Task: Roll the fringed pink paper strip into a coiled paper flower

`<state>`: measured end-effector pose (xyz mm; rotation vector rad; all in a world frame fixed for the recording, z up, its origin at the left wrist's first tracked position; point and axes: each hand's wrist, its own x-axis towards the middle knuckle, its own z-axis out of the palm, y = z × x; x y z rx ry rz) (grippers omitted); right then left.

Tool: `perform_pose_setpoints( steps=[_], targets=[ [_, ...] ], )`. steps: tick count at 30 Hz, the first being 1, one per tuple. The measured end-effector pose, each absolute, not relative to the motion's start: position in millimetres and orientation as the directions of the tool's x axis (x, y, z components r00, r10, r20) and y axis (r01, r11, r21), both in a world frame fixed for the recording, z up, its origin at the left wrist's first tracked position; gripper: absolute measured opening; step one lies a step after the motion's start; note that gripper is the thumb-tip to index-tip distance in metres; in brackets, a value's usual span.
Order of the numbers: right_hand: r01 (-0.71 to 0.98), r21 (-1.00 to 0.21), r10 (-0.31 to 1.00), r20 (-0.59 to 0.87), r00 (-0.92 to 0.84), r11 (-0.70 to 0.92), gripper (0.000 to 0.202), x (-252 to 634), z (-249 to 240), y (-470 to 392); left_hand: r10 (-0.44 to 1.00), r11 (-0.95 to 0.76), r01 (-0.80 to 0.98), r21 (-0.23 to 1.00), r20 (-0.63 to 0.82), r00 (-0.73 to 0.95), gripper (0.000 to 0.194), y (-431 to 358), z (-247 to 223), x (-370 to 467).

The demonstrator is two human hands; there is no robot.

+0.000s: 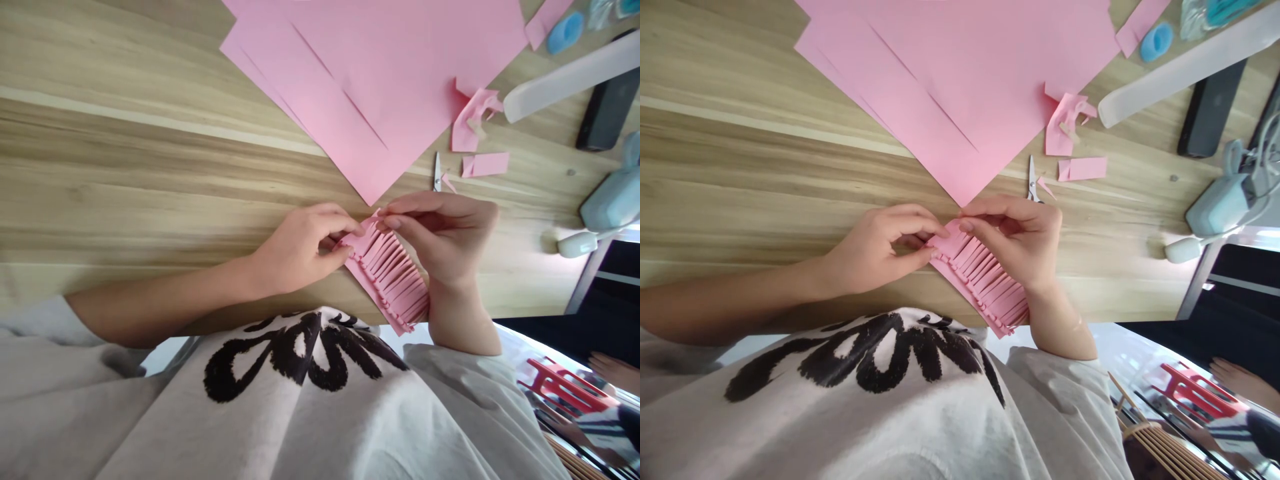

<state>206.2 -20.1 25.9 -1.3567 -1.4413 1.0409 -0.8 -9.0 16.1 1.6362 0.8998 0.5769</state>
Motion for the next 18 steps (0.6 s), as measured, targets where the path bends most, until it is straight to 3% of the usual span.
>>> perform_pose_setpoints(
  steps=[9, 18],
  targets=[
    [0.285, -0.958, 0.997, -0.024, -0.070, -0.003, 0.015, 207.2, 28.7, -18.9, 0.803, -0.078, 0.254, 0.964, -0.091, 0.590, 0.019, -8.4, 16.9, -0.4],
    [0.251, -0.967, 0.999, 0.025, -0.041, 0.035, 0.022, 206.7, 26.9, -18.8, 0.806, -0.086, 0.245, 0.966, -0.077, 0.587, 0.022, -9.5, 14.0, -1.0]
  ],
)
